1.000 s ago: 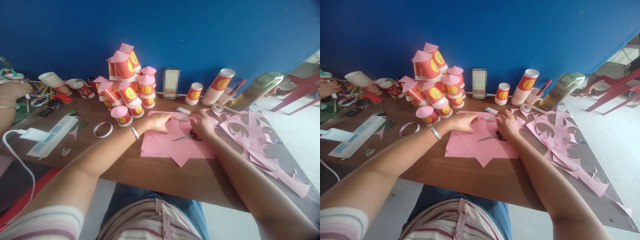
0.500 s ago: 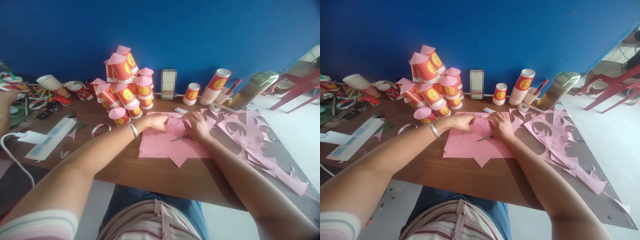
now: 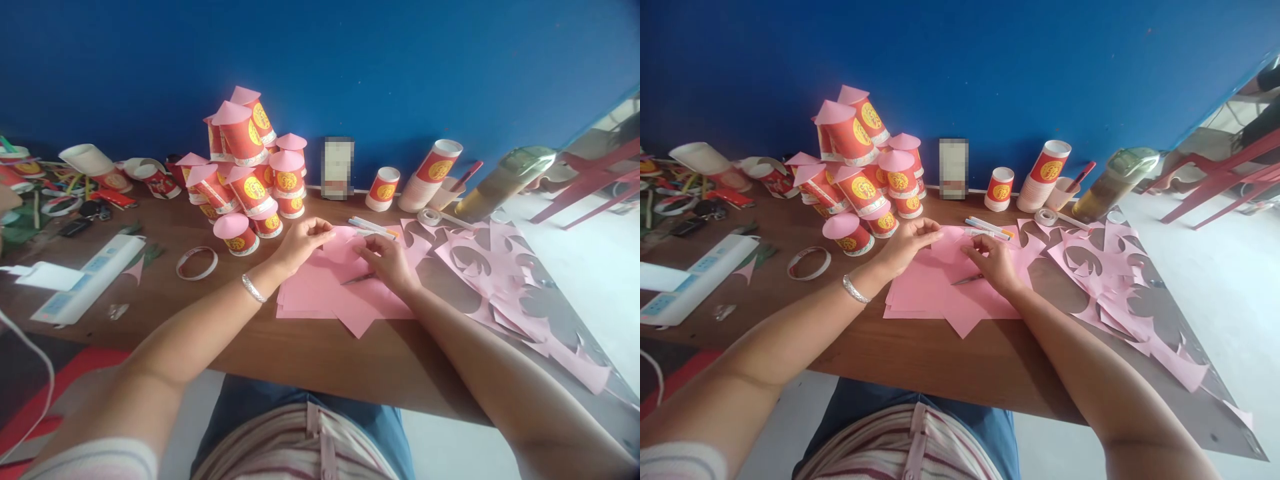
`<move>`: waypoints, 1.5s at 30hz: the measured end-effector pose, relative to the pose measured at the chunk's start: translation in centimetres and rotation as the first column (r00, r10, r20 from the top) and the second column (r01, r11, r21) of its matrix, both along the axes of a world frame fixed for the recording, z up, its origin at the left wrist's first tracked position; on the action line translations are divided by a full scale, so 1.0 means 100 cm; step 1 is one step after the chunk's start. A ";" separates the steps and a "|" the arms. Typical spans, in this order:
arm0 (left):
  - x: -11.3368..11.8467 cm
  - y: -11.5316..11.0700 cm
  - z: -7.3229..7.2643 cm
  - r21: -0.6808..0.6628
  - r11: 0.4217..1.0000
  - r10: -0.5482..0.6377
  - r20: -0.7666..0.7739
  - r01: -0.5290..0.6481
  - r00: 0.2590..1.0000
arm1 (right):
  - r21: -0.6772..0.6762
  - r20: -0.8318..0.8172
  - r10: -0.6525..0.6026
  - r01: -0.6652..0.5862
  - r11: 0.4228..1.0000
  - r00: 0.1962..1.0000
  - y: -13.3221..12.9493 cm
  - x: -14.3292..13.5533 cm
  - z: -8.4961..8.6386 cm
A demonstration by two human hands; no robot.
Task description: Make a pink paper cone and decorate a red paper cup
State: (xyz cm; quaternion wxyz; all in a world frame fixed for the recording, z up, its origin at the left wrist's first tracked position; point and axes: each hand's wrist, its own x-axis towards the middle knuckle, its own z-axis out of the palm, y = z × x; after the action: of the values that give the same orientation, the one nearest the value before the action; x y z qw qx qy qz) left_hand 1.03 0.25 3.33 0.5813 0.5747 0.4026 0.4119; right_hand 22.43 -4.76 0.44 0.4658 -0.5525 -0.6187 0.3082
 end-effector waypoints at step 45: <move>0.000 -0.007 -0.007 -0.073 0.979 -0.193 -0.043 0.189 0.980 | -0.231 -0.414 0.075 -0.184 0.956 0.907 -0.008 -0.016 0.006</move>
State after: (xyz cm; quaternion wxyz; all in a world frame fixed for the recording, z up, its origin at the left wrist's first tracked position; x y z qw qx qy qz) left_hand 1.02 -0.44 2.68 0.6272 0.6006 0.3739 0.3257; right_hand 20.87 -5.56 1.01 0.4829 -0.4922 -0.4991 0.5248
